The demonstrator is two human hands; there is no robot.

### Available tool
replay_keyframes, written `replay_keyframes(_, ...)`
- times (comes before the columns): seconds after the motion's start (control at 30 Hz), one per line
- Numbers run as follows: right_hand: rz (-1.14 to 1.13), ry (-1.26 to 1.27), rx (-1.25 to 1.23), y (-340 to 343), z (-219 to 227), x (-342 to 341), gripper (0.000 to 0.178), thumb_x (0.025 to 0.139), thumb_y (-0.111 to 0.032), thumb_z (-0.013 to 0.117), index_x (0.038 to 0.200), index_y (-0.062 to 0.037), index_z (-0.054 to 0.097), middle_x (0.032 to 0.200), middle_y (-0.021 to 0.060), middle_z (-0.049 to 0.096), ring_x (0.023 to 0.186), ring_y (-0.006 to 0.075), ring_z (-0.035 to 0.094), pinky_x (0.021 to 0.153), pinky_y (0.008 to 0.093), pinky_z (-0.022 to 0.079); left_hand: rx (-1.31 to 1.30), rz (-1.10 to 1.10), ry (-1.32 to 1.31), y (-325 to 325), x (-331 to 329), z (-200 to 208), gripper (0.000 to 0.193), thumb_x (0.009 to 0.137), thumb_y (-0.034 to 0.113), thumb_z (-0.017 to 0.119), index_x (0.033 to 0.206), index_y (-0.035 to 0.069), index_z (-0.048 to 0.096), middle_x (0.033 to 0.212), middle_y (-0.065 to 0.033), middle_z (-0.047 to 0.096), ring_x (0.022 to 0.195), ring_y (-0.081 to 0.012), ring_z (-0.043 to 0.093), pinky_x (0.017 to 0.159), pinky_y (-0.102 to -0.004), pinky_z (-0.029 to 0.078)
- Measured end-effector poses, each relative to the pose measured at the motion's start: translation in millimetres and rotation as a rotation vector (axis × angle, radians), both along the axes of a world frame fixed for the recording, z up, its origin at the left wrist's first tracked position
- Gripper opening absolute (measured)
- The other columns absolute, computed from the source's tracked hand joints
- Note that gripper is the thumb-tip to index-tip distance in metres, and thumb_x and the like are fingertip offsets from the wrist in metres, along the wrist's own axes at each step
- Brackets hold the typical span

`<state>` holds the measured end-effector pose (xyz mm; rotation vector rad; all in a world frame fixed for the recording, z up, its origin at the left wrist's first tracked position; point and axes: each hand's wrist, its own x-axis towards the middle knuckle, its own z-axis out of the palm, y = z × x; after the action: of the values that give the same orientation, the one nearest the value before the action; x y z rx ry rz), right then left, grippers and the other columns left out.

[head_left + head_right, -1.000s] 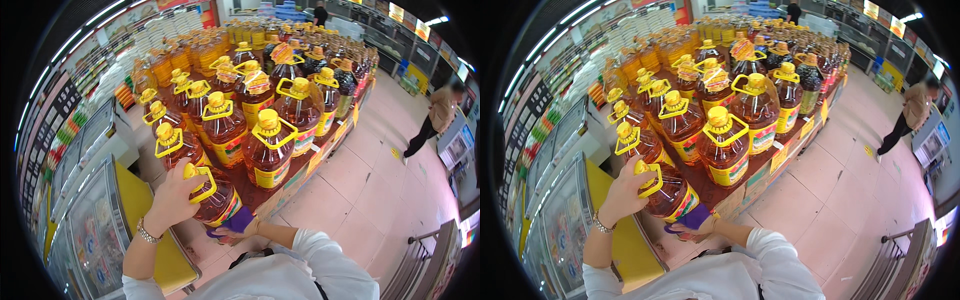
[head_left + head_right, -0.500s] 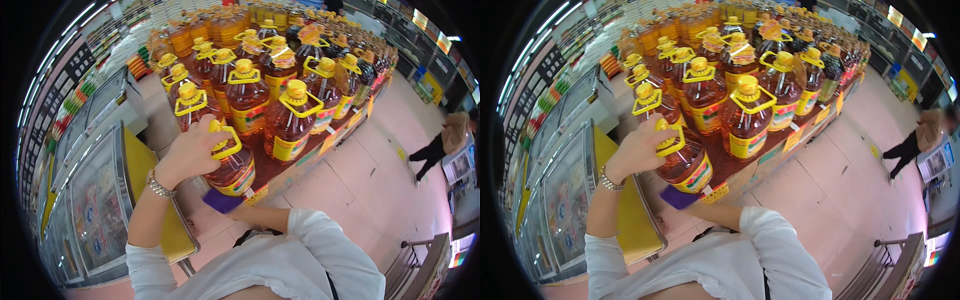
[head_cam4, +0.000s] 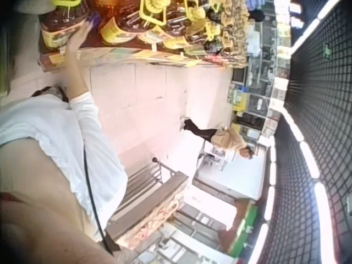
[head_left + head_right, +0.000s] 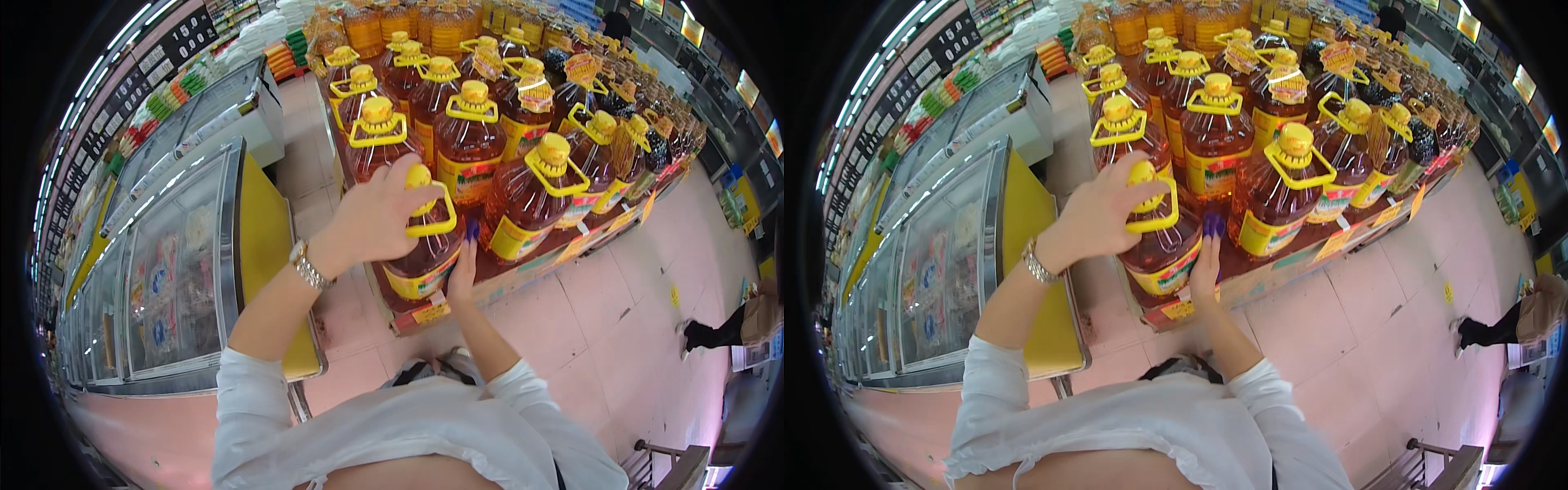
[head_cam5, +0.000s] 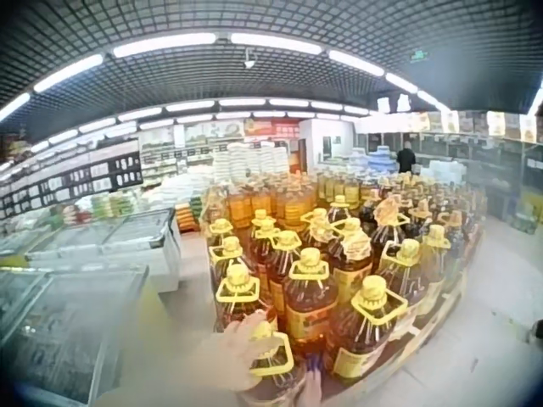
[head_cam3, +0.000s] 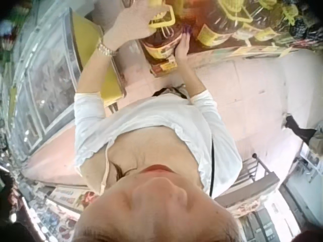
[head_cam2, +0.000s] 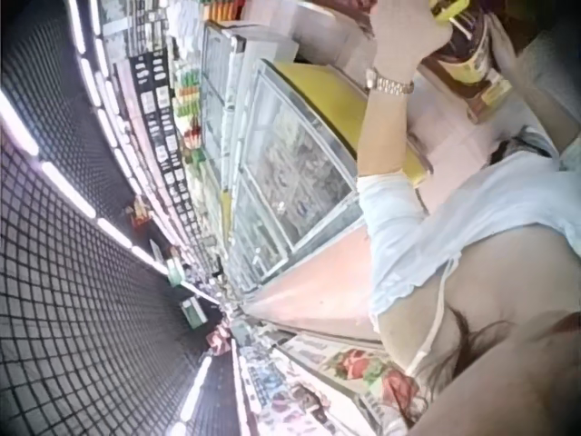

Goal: The person wipes the surfaces of large plastic bottles filled with cooking oil on a supermarket shelf using a purple cloth. They handle the bottles one at a time, lifting and repositioning them to wipe different sides, then placing them back on the shelf.

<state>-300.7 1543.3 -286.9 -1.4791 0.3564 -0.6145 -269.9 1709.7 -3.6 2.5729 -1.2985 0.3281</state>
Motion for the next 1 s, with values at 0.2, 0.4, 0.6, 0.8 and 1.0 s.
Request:
replay_keyframes(0.2,0.218,0.252,0.269,-5.7,-9.4,-68.6,0.035,0.098,-0.021,0.053,0.125,0.0011,0.055,0.107,0.0068,0.062,0.097,0.0132,0.055,0.085,0.0265,0.045,-0.106,0.007,0.084,30.0,-16.4,5.6,0.074,0.066,0.011,0.071,0.136,0.021,0.05,0.141,-0.0171,0.037,0.119,-0.0364,0.051,0.09,-0.0405,0.05)
replay_keyframes(0.4,0.363,0.157,0.467,15.0,91.6,-128.7,0.028,0.088,-0.003,0.067,0.112,-0.0047,0.052,0.098,0.0022,0.056,0.089,0.0108,0.054,0.079,0.0246,0.048,-0.93,0.238,0.979,102.8,-116.1,-94.9,0.069,0.081,0.011,0.069,0.143,0.007,0.039,0.14,-0.0099,0.04,0.126,-0.0252,0.046,0.099,-0.0392,0.044)
replay_keyframes(0.6,0.853,0.266,0.291,80.6,113.6,-118.2,0.038,0.095,-0.014,0.057,0.13,-0.0023,0.048,0.121,0.0101,0.054,0.109,0.0167,0.052,0.092,0.0295,0.043,-1.205,0.378,1.021,74.6,-137.8,-148.6,0.046,0.09,-0.001,0.056,0.135,0.006,0.051,0.123,-0.0083,0.055,0.112,-0.0159,0.055,0.094,-0.0264,0.044)
replay_keyframes(0.8,0.056,-0.369,-0.674,46.2,136.5,-96.3,0.034,0.097,-0.019,0.046,0.126,-0.0012,0.049,0.126,0.0208,0.049,0.122,0.0355,0.048,0.103,0.0477,0.037,-1.091,0.371,0.418,79.2,-43.1,-148.7,0.049,0.083,0.003,0.06,0.13,0.017,0.057,0.127,-0.0195,0.046,0.116,-0.0351,0.047,0.1,-0.0394,0.038)
replay_keyframes(1.0,-0.359,-0.262,-0.805,94.3,170.6,-42.1,0.033,0.099,-0.013,0.041,0.129,-0.0002,0.047,0.15,0.0228,0.025,0.138,0.0342,0.028,0.112,0.0463,0.025,-0.98,0.331,0.44,45.0,-19.5,-248.4,0.052,0.088,0.005,0.057,0.139,0.011,0.047,0.127,-0.0232,0.047,0.114,-0.039,0.048,0.098,-0.0412,0.041)
